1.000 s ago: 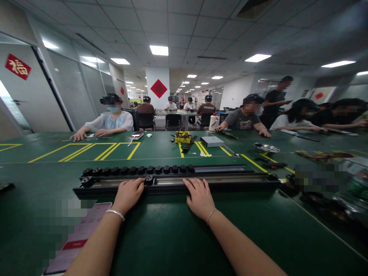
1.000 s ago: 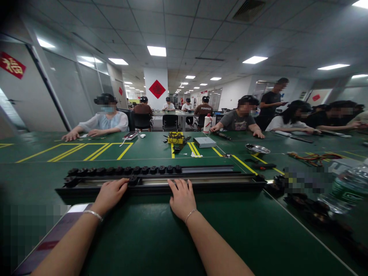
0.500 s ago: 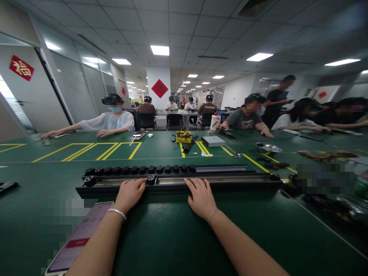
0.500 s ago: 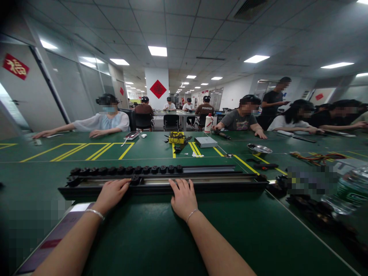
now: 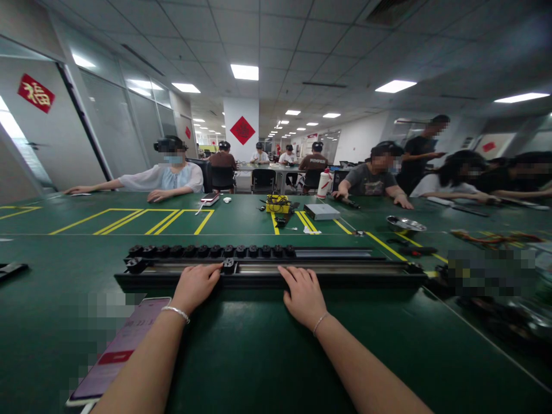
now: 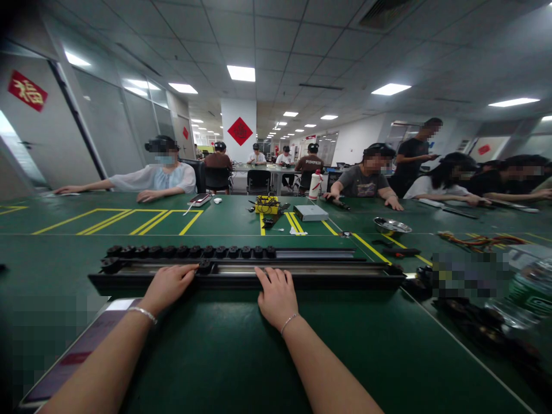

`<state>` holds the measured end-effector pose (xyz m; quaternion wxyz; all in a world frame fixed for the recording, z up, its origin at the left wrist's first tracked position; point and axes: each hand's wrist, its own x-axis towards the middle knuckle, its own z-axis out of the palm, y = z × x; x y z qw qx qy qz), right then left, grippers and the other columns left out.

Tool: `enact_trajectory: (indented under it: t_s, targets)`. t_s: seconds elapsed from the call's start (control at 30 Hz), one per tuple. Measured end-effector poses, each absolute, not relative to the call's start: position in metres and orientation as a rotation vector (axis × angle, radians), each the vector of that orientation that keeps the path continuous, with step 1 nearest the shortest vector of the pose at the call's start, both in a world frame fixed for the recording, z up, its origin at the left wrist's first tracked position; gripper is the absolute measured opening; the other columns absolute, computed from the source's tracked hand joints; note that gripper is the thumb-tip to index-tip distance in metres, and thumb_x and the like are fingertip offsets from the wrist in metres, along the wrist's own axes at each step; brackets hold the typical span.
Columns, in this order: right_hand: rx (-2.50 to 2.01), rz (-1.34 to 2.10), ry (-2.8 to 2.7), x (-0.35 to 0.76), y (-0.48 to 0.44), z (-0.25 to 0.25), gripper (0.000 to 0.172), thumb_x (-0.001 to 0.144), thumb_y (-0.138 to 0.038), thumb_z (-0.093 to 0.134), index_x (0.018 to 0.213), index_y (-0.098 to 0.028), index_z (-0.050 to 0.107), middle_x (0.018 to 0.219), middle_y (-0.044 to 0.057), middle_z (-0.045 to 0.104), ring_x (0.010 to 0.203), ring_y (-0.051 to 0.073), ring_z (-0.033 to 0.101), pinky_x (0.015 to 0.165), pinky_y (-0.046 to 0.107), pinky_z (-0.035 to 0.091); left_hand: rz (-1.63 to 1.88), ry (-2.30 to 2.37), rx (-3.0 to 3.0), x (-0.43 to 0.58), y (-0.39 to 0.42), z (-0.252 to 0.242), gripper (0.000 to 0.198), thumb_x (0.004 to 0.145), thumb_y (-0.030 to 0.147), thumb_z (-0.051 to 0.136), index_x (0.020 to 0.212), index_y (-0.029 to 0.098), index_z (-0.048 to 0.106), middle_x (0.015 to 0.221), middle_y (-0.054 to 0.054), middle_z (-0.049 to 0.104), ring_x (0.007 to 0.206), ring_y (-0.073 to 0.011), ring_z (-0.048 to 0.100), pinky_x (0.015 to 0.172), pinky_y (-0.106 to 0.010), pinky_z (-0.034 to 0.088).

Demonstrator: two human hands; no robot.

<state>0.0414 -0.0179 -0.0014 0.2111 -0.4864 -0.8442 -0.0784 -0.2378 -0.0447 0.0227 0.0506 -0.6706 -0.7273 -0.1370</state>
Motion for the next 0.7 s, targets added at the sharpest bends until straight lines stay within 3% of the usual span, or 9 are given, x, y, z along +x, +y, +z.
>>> enact_trajectory:
  t_s: [0.27,0.7]
  targets:
    - [-1.364,-0.224,-2.325,0.0407,-0.0176,-0.0048,0.056,0.077,-0.024,0.048,0.131,-0.031,0.039,0.125,0.002,0.051,0.115,0.020,0.039,0.104,0.040,0.012,-0.406,-2.196,-2.069,-0.2394,-0.0442,0.0230,0.043,0.084,0.037,0.029,0.112,0.028,0.060,0.107,-0.003,0.068,0.099,-0.0198,0.060,0.088,-0.035,0.038]
    - [-1.327,-0.149,-2.305,0.0429,-0.0148,-0.0043,0.050,0.079,-0.026,0.046,0.129,-0.030,0.043,0.126,0.002,0.051,0.115,0.018,0.041,0.103,0.037,0.018,-0.380,-2.204,-2.097,-0.2339,-0.0457,0.0275,0.043,0.084,0.041,0.030,0.112,0.024,0.057,0.106,-0.005,0.067,0.099,-0.0207,0.059,0.089,-0.036,0.039]
